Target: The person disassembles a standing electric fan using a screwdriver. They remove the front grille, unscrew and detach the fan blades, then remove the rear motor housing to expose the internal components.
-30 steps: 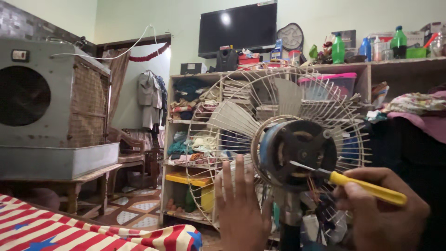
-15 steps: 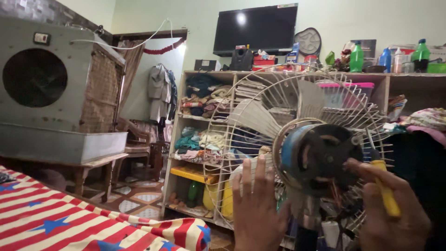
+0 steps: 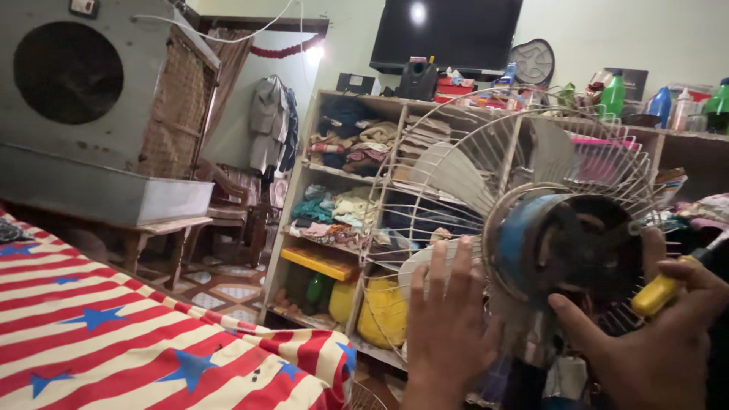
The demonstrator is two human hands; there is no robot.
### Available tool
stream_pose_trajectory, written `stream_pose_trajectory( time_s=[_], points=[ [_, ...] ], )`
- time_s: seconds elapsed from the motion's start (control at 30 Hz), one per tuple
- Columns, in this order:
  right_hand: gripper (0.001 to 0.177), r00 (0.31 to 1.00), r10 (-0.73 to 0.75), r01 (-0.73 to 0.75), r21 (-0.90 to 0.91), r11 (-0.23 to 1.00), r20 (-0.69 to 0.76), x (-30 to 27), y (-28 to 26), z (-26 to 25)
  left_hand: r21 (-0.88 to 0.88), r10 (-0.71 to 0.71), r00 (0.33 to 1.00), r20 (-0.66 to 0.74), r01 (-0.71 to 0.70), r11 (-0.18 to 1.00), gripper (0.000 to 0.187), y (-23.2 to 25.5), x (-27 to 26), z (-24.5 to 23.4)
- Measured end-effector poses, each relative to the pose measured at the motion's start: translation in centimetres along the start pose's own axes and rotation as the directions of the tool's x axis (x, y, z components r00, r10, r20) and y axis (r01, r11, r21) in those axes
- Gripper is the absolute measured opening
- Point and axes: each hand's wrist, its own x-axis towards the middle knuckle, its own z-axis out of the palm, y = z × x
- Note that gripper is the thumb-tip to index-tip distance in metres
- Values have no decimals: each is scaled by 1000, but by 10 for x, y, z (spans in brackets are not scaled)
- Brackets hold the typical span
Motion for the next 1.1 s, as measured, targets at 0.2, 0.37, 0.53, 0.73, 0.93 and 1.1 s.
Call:
stream_pose_trajectory(
  time_s=[0.2,0.37,0.53,0.73,0.93,1.1],
  points=[
    [103,998,-47,54,-197,979,37,-1,9,7,-20,-8,1000,29,9,1000,76,-2,-2,-5],
    [99,999,-36,34,-98,995,-21,-2,10,5,-36,-9,999,48,11,999,71,-2,0,-9],
    [88,996,-95,95,15,995,-6,0,12,-2,-8,-29,998,49,30,1000,84,0,7,-12],
    [76,995,-53,38,177,984,84,3,13,-10,26,-16,1000,21,15,1000,84,5,9,-15],
    [58,984,-128,77,347,935,125,9,16,-21,-27,-80,996,-43,79,997,44,17,24,-29],
    [26,995,-64,18,498,867,75,14,27,-27,-101,-300,942,-150,287,952,18,32,57,-36]
  ],
)
